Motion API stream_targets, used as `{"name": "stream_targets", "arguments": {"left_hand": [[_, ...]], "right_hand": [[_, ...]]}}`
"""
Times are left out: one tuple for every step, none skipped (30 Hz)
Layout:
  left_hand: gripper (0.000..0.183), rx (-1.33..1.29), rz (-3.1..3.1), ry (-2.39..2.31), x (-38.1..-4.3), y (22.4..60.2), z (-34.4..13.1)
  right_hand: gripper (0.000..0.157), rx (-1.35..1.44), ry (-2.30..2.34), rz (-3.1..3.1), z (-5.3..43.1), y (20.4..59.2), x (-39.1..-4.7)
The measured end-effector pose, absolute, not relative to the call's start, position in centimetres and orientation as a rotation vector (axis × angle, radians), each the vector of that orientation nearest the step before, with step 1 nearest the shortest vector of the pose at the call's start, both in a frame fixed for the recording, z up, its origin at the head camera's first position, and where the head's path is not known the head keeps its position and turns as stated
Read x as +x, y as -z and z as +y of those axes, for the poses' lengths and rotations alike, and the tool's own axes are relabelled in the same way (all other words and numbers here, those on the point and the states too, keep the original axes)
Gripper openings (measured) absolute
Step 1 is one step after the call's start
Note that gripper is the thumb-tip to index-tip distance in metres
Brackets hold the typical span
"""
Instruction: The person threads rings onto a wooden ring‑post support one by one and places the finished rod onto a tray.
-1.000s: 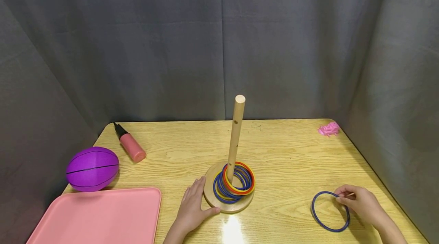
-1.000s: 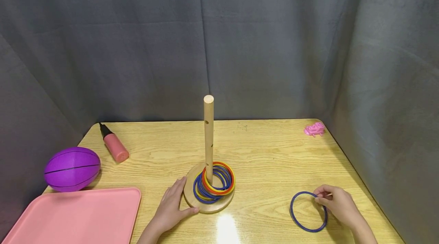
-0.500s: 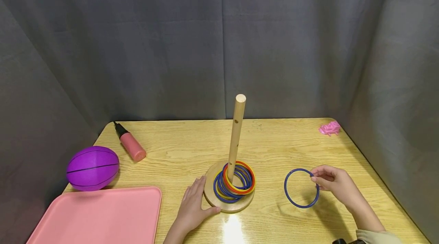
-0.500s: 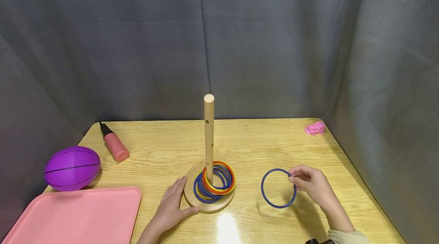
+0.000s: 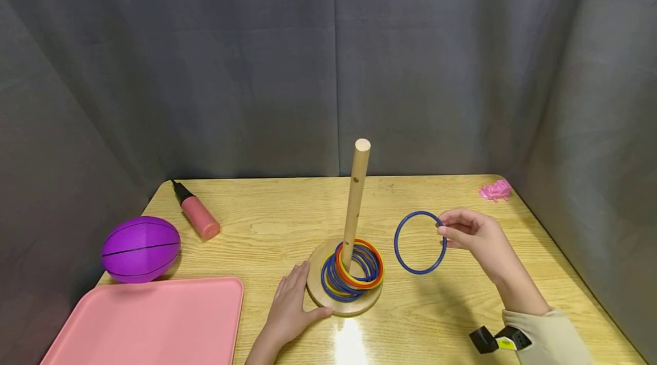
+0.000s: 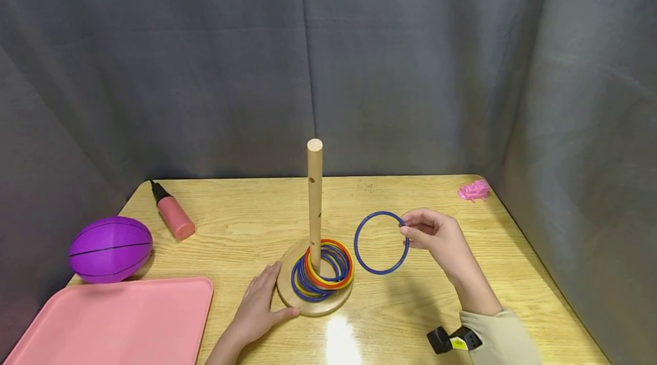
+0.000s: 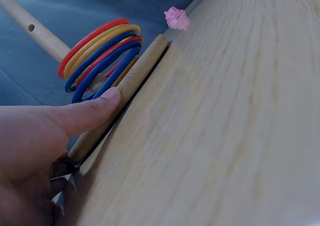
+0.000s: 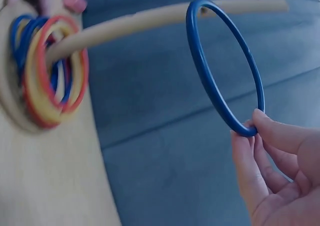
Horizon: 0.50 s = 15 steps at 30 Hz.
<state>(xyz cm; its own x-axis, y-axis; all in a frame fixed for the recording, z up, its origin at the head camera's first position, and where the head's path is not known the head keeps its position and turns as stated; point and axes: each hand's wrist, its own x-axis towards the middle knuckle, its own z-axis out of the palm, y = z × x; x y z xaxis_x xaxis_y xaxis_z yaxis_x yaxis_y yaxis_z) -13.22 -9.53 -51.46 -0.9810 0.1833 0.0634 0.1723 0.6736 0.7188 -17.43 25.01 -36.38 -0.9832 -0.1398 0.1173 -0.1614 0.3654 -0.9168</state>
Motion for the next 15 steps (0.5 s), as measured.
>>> {"name": "stream_targets", "arguments": {"left_hand": [[0.107, 0.304, 2.863, -1.227, -13.2, 51.5, -9.5], [0.107, 0.305, 2.867, -1.222, -13.2, 51.5, -9.5], [0.107, 0.306, 2.871, -1.218, -13.3, 51.5, -9.5], [0.107, 0.306, 2.873, -1.217, -13.3, 51.5, -9.5], [0.107, 0.305, 2.875, -1.214, -13.3, 51.6, -9.5], [0.107, 0.304, 2.875, -1.211, -13.3, 51.6, -9.5], [0.107, 0.303, 2.876, -1.210, -13.3, 51.6, -9.5], [0.107, 0.302, 2.877, -1.209, -13.3, 51.6, -9.5], [0.107, 0.302, 2.876, -1.210, -13.3, 51.6, -9.5], [0.107, 0.302, 2.874, -1.212, -13.3, 51.6, -9.5], [0.108, 0.302, 2.872, -1.213, -13.3, 51.6, -9.5], [0.108, 0.304, 2.871, -1.213, -13.3, 51.7, -9.5], [0.108, 0.305, 2.870, -1.213, -13.4, 51.7, -9.5], [0.108, 0.306, 2.869, -1.213, -13.4, 51.7, -9.5], [0.108, 0.306, 2.868, -1.212, -13.4, 51.7, -9.5]], "right_hand": [[0.023, 0.289, -1.753, -2.561, 24.7, 36.0, -17.5], [0.020, 0.298, -1.779, -2.536, 24.3, 35.7, -17.7], [0.015, 0.308, -1.812, -2.506, 24.0, 35.3, -17.8], [0.011, 0.319, -1.851, -2.471, 23.7, 35.0, -17.9], [0.011, 0.333, -1.891, -2.432, 23.3, 34.6, -18.0], [0.012, 0.350, -1.931, -2.393, 23.0, 34.3, -18.1], [0.015, 0.366, -1.973, -2.353, 22.7, 34.0, -18.2], [0.017, 0.381, -2.015, -2.314, 22.4, 33.7, -18.2], [0.019, 0.394, -2.057, -2.278, 22.1, 33.4, -18.3], [0.020, 0.404, -2.090, -2.250, 21.9, 33.1, -18.3], [0.020, 0.410, -2.116, -2.230, 21.6, 32.8, -18.4], [0.021, 0.415, -2.142, -2.212, 21.3, 32.5, -18.4], [0.020, 0.422, -2.166, -2.197, 21.1, 32.2, -18.5], [0.019, 0.427, -2.180, -2.186, 20.8, 31.9, -18.5], [0.019, 0.434, -2.202, -2.172, 20.6, 31.5, -18.6]]}}
